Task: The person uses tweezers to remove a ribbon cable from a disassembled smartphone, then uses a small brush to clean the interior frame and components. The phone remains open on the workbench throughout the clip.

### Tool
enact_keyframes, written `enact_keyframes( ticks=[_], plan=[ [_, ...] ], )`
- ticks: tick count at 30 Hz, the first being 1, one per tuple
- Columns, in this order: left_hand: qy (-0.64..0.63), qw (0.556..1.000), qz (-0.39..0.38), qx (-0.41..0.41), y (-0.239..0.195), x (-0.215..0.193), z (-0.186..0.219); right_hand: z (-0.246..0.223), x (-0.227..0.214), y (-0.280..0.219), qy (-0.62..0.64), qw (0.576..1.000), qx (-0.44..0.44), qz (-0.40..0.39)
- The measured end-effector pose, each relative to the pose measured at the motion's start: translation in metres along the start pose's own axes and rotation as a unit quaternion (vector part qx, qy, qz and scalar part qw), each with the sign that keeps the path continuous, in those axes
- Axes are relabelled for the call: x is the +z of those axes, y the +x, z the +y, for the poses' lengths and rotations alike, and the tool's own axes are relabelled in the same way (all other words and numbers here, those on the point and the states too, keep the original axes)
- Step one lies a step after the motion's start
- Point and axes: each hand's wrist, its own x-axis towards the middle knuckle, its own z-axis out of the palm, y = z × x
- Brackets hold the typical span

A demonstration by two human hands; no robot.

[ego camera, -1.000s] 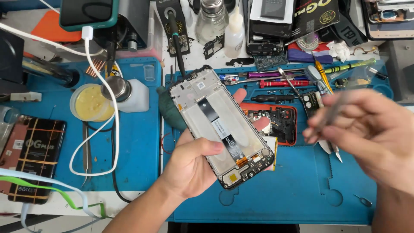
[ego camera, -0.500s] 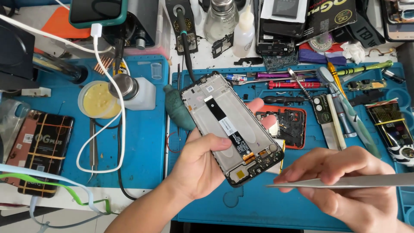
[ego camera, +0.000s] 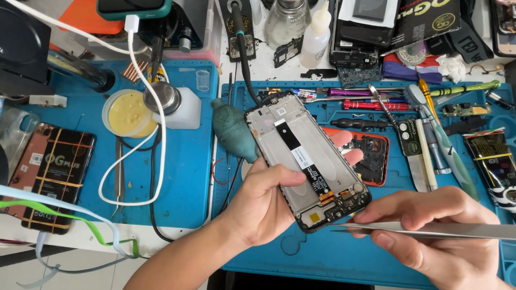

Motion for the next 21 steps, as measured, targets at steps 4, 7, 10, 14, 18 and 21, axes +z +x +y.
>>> enact_keyframes(
  ticks=[4, 7, 10, 14, 18, 21],
  plan=[
    [-0.022, 0.999, -0.026, -0.005, -0.001, 0.002, 0.002, 0.002, -0.006, -0.004, -0.013, 1.000, 0.010, 0.003],
    [0.005, 1.000, -0.002, -0.004, -0.001, 0.003, 0.002, 0.002, -0.008, -0.002, -0.008, 1.000, 0.005, -0.017],
    [-0.021, 0.999, -0.030, 0.002, 0.000, 0.002, 0.002, 0.002, -0.006, -0.001, 0.024, 0.999, 0.007, -0.027],
    [0.013, 1.000, -0.010, 0.011, 0.000, 0.002, 0.001, 0.005, 0.001, -0.001, -0.006, 1.000, -0.017, -0.022],
    [-0.012, 0.999, -0.025, 0.018, 0.002, -0.006, -0.002, 0.003, 0.010, -0.002, 0.003, 0.999, -0.038, -0.021],
    [0.045, 0.998, 0.031, 0.032, 0.001, 0.010, 0.004, -0.003, -0.006, 0.006, -0.092, 0.995, -0.031, -0.031]
  ],
)
